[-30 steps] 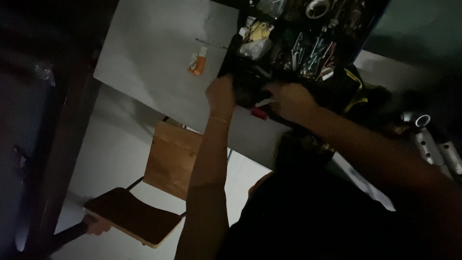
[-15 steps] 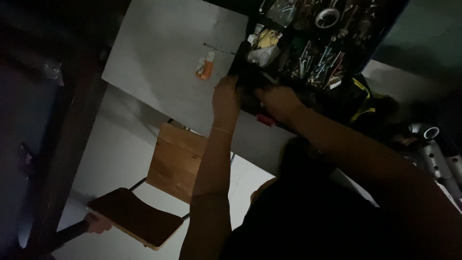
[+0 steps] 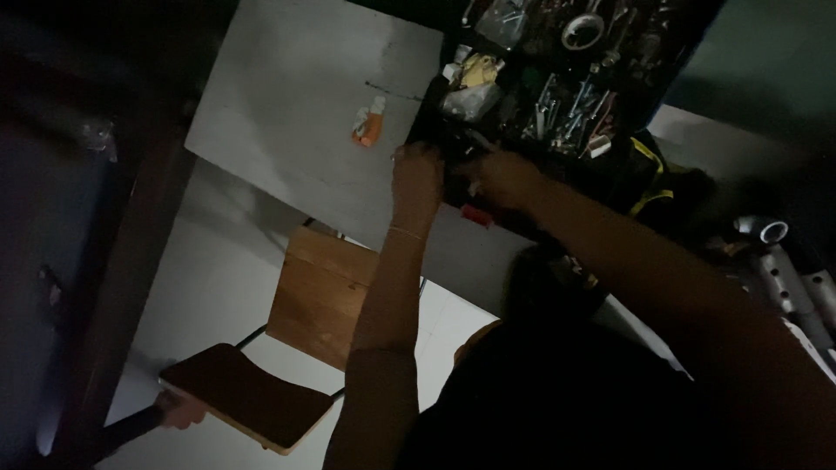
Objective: Searching through a toolbox and organizing hardware and tools on a table
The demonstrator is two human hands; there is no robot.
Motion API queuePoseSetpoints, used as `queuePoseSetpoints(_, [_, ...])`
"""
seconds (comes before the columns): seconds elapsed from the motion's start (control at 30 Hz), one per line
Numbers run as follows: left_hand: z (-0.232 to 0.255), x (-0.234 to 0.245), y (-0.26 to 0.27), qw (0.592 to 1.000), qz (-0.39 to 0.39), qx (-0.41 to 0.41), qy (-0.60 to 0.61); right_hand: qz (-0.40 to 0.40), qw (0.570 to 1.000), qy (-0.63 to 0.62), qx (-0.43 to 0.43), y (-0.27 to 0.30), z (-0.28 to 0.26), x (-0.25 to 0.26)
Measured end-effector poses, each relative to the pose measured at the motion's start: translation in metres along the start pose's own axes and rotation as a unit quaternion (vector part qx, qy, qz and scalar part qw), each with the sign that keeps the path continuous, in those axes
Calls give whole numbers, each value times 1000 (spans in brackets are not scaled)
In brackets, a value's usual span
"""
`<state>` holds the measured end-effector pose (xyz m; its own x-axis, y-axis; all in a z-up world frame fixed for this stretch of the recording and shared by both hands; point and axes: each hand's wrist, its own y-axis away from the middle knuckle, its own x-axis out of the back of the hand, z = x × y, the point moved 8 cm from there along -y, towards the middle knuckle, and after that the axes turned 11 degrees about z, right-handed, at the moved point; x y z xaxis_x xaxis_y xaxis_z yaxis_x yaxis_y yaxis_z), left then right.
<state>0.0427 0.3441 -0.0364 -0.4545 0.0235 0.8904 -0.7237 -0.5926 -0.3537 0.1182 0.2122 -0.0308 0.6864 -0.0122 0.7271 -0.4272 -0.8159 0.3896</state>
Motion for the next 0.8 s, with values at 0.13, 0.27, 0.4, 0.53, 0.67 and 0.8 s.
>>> queuePoseSetpoints(0.13, [46,35,-2,900,-428,-3,-75,-10,986,-169,6,-31,55,-10])
queuePoseSetpoints(0.27, [67,46,11,950,-113,-237,168,111,971,-126,170,84,-3,117])
queuePoseSetpoints(0.4, [99,45,23,920,-284,-186,197,92,995,-27,3,109,47,112])
queuePoseSetpoints(0.53, [91,32,23,930,-333,-124,98,35,992,51,-107,158,19,124])
queuePoseSetpoints(0.67, [102,37,25,929,-306,-170,118,64,965,135,-215,133,66,34])
queuePoseSetpoints(0.8, [112,62,18,937,-200,-163,235,-108,901,396,-142,106,61,-4])
